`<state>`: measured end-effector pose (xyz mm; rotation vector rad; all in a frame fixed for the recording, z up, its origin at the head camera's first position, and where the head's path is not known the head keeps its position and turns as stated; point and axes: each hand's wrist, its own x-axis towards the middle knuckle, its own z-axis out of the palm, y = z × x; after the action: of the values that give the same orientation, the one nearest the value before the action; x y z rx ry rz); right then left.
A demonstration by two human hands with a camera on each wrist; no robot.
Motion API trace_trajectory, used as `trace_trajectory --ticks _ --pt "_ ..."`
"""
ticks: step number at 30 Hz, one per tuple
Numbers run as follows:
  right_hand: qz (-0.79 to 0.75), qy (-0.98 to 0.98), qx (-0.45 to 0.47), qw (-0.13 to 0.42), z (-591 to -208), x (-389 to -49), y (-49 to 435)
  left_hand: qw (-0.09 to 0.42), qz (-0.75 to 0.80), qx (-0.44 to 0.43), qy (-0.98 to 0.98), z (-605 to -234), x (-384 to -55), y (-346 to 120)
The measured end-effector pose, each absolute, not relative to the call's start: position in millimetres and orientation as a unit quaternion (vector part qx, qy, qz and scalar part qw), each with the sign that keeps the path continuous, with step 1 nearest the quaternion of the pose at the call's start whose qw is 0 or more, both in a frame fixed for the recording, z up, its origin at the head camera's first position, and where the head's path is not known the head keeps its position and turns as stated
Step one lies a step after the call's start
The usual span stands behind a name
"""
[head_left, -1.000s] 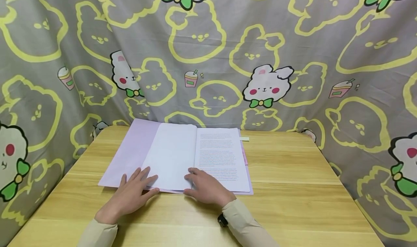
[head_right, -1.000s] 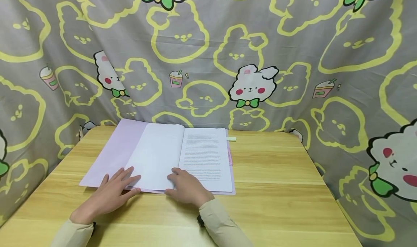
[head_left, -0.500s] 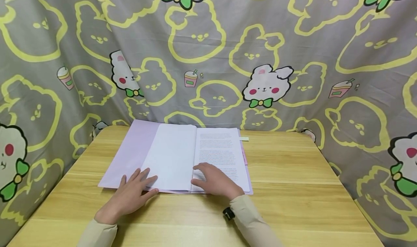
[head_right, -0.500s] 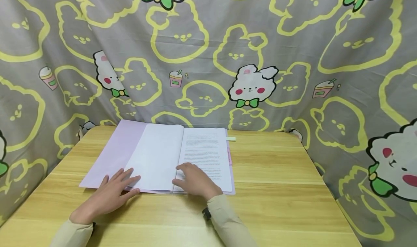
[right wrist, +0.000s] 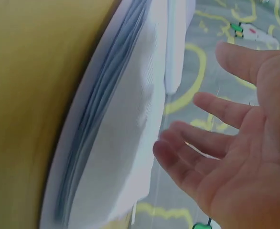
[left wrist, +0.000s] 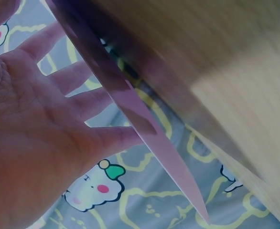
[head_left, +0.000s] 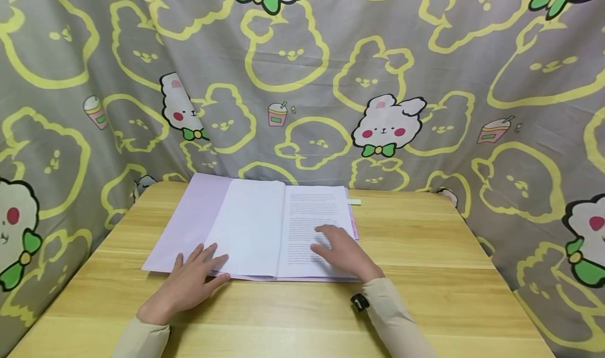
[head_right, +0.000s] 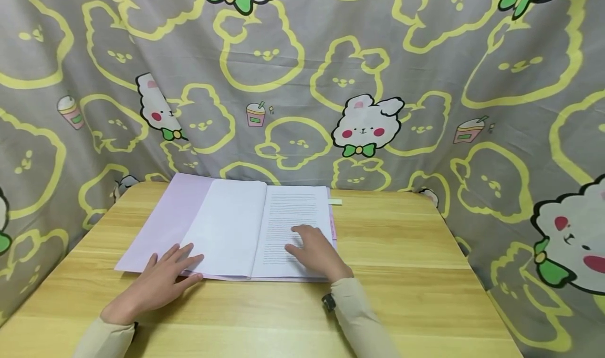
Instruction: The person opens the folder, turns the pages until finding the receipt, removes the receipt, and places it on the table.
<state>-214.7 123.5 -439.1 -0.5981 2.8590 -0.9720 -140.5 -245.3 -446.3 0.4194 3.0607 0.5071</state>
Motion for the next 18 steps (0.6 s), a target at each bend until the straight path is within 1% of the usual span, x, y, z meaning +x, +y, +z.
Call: trace_trajectory --ticks 8,18 --pt "-0.309 0.941 -0.133 0.03 -445 -215 156 0.011 0.162 0.133 0.978 -445 -140 -245" --pt "-0.29 0.948 -0.129 0.025 -452 -212 179 0.013 0.164 0.133 0.977 -449 -142 -246"
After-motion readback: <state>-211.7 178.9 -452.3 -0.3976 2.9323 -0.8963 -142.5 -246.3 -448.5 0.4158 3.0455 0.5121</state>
